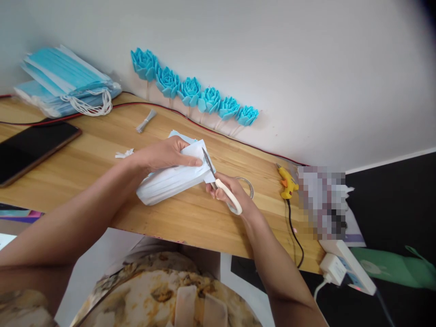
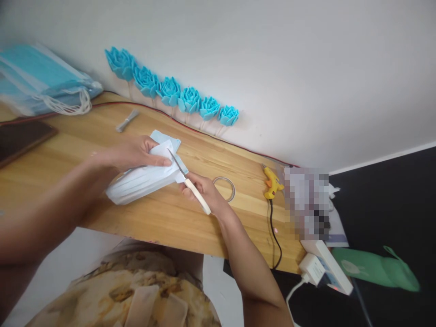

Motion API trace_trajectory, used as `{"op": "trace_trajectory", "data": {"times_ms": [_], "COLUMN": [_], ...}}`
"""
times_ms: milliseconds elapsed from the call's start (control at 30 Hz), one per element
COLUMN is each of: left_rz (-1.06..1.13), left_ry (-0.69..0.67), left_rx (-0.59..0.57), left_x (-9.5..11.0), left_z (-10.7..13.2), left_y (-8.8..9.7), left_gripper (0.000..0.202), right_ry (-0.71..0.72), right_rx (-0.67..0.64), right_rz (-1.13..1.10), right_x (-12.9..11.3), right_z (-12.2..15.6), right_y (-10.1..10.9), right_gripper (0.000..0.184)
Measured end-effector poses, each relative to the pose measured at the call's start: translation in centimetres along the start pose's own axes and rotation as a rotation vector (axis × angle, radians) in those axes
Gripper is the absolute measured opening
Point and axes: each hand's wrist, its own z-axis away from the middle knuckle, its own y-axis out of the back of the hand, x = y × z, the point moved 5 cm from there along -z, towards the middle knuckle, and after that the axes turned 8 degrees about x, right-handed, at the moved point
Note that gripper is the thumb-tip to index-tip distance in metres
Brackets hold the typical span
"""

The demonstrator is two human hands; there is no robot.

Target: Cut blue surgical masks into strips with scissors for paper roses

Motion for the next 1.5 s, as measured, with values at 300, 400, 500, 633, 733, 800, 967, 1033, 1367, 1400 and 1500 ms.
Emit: {"op": "trace_trajectory", "data": {"times_ms": [300, 400, 500, 633, 733, 800, 967, 1033, 1367, 1400, 1500], "left_rz": [0.029, 0.068, 0.129, 0.063, -0.007, -0.011, 0.047, 0.098, 0.413, 0.429, 0.469], "left_ry": [0.013, 0.023, 0.014, 0.017, 0.022, 0.010, 0.024, 0.042, 0.152, 0.178, 0.236], "left_rx": [0.000, 0.014, 0.016, 0.012, 0.005, -0.011, -0.004, 0.018, -0.043, -0.020, 0.068], "left_x": [0.4, 0.6, 0.6, 0.4, 0.0, -0.2, -0.3, -0.2, 0.1, 0.0, -0.6], "left_z": [0.1, 0.4, 0.4, 0.2, 0.0, -0.1, -0.1, 0.1, 0.8, 0.8, 0.6], "left_y": [-0.1, -0.1, 0.0, -0.1, -0.4, -0.6, -0.4, -0.1, -0.2, 0.0, 0.5], "left_gripper": [0.034, 0.034, 0.034, 0.037, 0.041, 0.042, 0.035, 0.030, 0.013, 0.015, 0.024], "right_ry": [0.006, 0.003, -0.013, -0.016, -0.027, -0.033, -0.023, -0.014, -0.013, -0.013, -0.037], "right_rx": [0.010, 0.011, 0.022, 0.011, 0.010, 0.017, 0.036, 0.042, 0.007, 0.005, 0.014], "right_rz": [-0.031, -0.015, -0.016, -0.015, -0.006, -0.002, 0.011, 0.003, -0.062, -0.066, -0.060], "right_x": [-0.1, -0.2, -0.2, -0.3, -0.2, -0.2, -0.2, -0.1, -0.5, -0.6, -0.7], "right_z": [0.0, 0.0, -0.1, -0.1, -0.1, -0.1, -0.1, -0.1, -0.1, -0.1, -0.1], "right_y": [0.0, 0.0, 0.0, 0.0, -0.1, -0.1, 0.1, 0.2, -0.1, -0.1, -0.1], "right_gripper": [0.058, 0.059, 0.060, 0.060, 0.060, 0.060, 0.060, 0.060, 0.060, 0.060, 0.061]}}
